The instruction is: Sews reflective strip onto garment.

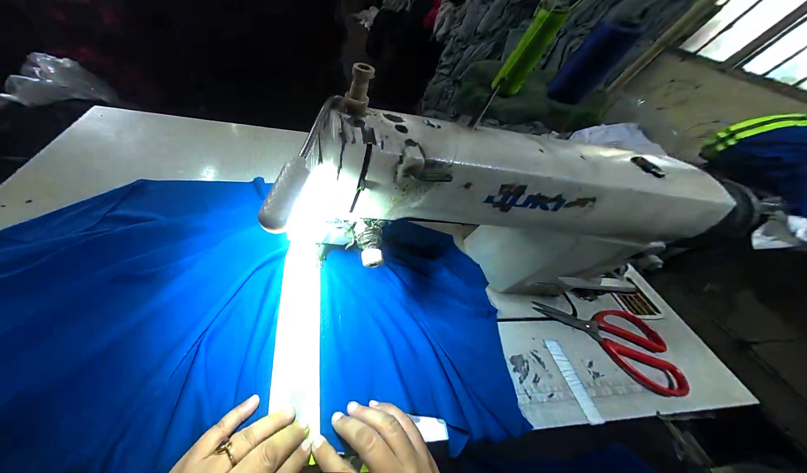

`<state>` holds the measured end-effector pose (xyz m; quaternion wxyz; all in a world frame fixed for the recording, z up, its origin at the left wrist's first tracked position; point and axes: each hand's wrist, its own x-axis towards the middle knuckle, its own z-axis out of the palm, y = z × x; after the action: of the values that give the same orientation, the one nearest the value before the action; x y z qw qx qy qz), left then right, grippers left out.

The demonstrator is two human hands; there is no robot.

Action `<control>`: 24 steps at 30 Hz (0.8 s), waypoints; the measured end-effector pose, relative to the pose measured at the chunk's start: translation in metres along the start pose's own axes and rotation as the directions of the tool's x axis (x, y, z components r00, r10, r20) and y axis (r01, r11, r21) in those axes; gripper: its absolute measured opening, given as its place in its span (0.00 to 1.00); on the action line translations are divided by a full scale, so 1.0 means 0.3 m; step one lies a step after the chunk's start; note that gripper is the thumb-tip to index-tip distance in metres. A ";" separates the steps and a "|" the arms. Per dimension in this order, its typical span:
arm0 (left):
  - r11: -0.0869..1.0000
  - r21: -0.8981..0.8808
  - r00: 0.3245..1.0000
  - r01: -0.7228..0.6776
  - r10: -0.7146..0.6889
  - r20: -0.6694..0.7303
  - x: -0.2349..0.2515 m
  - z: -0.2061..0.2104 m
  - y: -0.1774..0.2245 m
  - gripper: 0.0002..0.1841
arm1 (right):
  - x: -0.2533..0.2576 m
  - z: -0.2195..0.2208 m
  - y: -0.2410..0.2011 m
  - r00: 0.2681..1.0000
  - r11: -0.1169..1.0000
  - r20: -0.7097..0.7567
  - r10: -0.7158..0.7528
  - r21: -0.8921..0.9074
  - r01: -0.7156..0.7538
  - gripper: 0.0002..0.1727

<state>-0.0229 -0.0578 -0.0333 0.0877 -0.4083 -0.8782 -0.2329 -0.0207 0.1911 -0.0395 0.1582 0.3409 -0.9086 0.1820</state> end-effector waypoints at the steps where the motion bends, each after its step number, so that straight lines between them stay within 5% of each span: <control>1: 1.000 -0.005 1.000 -0.002 0.002 0.008 0.001 -0.004 -0.001 0.15 | 0.003 -0.001 0.002 1.000 1.000 0.005 -0.001 0.003 0.001 0.13; 8: 0.997 -0.022 0.994 0.071 -0.069 0.090 0.086 -0.038 -0.082 0.19 | 0.129 -0.014 0.062 0.997 0.999 0.065 0.049 0.001 -0.049 0.15; 16: 0.995 0.081 0.998 0.055 -0.056 0.005 0.221 -0.009 -0.290 0.24 | 0.297 0.039 0.211 0.999 0.998 0.039 0.027 -0.061 -0.025 0.18; 24: 0.984 0.099 0.983 0.150 -0.159 0.094 0.367 -0.042 -0.457 0.23 | 0.450 0.036 0.283 0.931 0.974 0.300 0.207 -0.149 -0.168 0.23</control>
<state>-0.1991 -0.0658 -0.0307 0.0431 -0.3456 -0.9204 -0.1777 -0.1770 0.1701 -0.0124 0.0143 0.2667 -0.9600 0.0845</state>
